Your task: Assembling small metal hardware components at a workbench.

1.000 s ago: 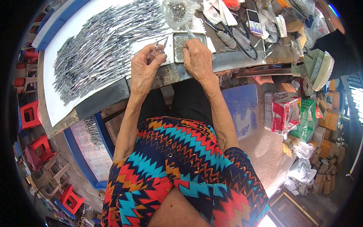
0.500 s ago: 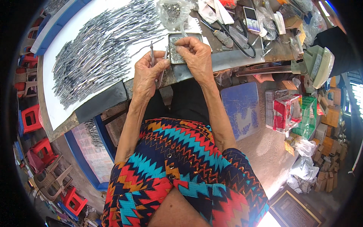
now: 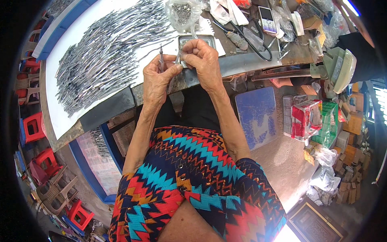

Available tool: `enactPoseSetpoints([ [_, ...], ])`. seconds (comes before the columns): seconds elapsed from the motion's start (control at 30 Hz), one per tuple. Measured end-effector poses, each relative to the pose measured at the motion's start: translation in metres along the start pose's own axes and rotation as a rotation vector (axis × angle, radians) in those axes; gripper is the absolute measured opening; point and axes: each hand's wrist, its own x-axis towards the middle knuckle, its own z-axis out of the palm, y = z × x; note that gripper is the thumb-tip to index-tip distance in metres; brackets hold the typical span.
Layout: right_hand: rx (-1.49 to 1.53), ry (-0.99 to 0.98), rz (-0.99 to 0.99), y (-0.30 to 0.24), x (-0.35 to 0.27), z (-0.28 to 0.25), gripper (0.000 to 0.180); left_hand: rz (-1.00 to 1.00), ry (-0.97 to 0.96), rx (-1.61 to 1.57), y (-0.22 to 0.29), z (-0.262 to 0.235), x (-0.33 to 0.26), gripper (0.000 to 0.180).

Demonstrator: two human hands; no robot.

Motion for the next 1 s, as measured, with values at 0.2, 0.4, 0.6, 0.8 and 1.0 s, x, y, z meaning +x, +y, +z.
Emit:
enactPoseSetpoints([
  [0.2,0.057,-0.020,0.036,0.005,0.001,-0.002,0.010,0.054,-0.002,0.132,-0.001,-0.002,-0.002,0.021],
  [0.4,0.125,-0.029,0.067,0.006,0.001,-0.002,0.012,0.171,0.045,0.351,0.000,-0.002,-0.005,0.015],
  [0.6,-0.124,0.024,0.034,0.001,-0.002,0.000,0.012,0.164,0.060,0.431,0.005,0.000,-0.009,0.014],
  [0.8,-0.191,0.058,-0.038,0.004,0.000,0.003,0.018,0.119,-0.009,0.214,0.005,-0.004,-0.006,0.014],
  [1.0,-0.320,-0.008,-0.028,-0.003,-0.001,0.005,0.020,0.062,-0.060,0.095,0.000,-0.009,-0.006,0.016],
])
